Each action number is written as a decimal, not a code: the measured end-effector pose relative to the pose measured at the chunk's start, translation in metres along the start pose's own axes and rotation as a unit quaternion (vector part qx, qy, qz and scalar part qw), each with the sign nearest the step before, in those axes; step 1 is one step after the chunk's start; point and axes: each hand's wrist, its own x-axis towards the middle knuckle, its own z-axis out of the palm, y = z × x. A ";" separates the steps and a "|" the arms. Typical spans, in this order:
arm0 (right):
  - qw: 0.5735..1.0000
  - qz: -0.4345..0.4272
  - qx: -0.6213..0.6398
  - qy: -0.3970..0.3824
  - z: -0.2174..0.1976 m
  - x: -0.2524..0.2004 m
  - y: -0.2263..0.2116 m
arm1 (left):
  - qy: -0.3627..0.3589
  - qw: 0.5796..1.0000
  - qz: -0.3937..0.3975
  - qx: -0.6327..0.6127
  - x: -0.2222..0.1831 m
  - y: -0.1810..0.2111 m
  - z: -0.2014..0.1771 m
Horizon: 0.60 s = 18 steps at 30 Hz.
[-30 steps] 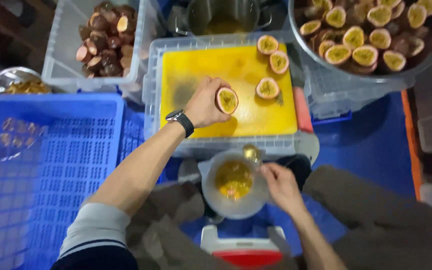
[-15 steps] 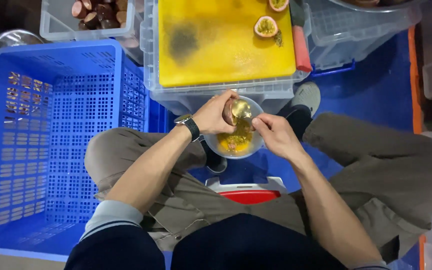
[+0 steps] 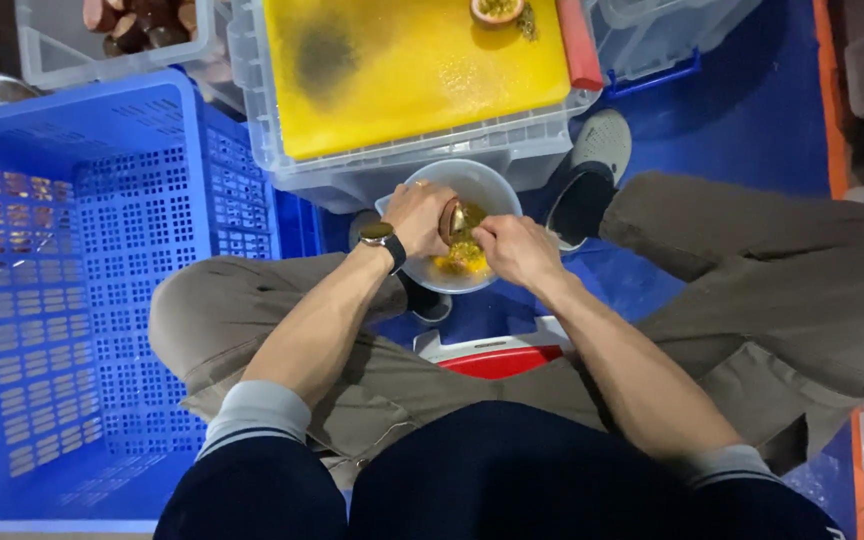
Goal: Scooping pulp from halved passion fruits into a plastic container using a spoon
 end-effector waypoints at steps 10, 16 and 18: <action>0.991 0.091 0.089 -0.033 0.008 0.018 0.007 | 0.079 0.995 0.009 0.062 0.003 0.000 0.016; 0.988 0.100 0.114 -0.023 0.004 0.018 0.014 | 0.109 0.992 0.027 0.051 0.007 -0.012 0.023; 0.990 0.095 0.099 -0.022 -0.001 0.013 0.014 | 0.057 0.997 -0.004 0.048 0.006 -0.014 0.020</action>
